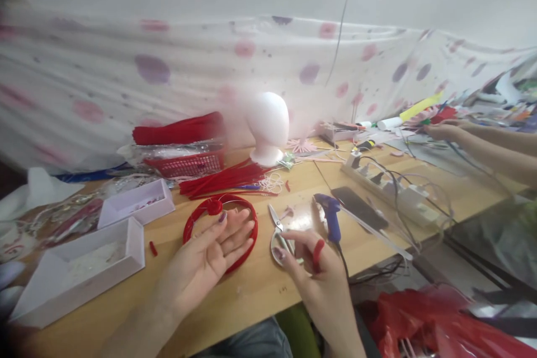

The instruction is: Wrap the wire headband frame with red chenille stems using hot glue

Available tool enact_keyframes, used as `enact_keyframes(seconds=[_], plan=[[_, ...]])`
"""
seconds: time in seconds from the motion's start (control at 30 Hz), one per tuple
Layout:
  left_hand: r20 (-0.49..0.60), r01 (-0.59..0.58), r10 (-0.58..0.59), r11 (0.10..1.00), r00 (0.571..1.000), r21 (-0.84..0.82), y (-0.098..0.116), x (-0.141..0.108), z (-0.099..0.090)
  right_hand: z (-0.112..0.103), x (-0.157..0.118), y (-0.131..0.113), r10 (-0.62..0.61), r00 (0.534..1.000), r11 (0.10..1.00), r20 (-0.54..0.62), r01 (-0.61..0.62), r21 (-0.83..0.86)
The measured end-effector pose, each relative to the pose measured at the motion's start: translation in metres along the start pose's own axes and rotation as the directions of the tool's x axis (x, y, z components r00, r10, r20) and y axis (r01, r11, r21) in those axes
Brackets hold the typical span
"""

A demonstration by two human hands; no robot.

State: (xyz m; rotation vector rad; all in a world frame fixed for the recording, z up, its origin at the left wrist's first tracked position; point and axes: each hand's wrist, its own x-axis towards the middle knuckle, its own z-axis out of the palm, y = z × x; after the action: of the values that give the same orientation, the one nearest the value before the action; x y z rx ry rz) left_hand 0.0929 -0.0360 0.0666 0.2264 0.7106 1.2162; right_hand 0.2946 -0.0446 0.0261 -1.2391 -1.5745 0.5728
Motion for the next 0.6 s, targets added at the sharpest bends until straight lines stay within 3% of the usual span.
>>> enact_keyframes(seconds=[0.13,0.27,0.33,0.47,0.6], plan=[[0.07,0.101,-0.097,0.993,0.993,-0.06,-0.009,0.0,-0.004,0.026,0.007,-0.023,-0.1,0.99,0.995,0.102,0.101,-0.003],[0.187,0.16,-0.151,0.986,0.971,-0.035,-0.012,-0.002,-0.012,0.042,0.019,-0.025,-0.134,0.978,0.988,0.16,0.119,0.098],[0.176,0.17,-0.161,0.984,0.971,-0.042,-0.012,-0.001,-0.016,0.044,0.024,-0.022,-0.082,0.989,0.983,0.127,0.059,0.176],[0.061,0.194,-0.191,0.98,0.98,-0.05,-0.011,0.002,-0.022,0.04,0.023,-0.019,0.141,0.99,0.965,0.027,-0.143,0.22],[0.046,0.199,-0.197,0.978,0.979,-0.055,-0.017,0.001,-0.025,0.036,0.013,-0.015,0.218,0.972,0.955,-0.083,-0.195,0.222]])
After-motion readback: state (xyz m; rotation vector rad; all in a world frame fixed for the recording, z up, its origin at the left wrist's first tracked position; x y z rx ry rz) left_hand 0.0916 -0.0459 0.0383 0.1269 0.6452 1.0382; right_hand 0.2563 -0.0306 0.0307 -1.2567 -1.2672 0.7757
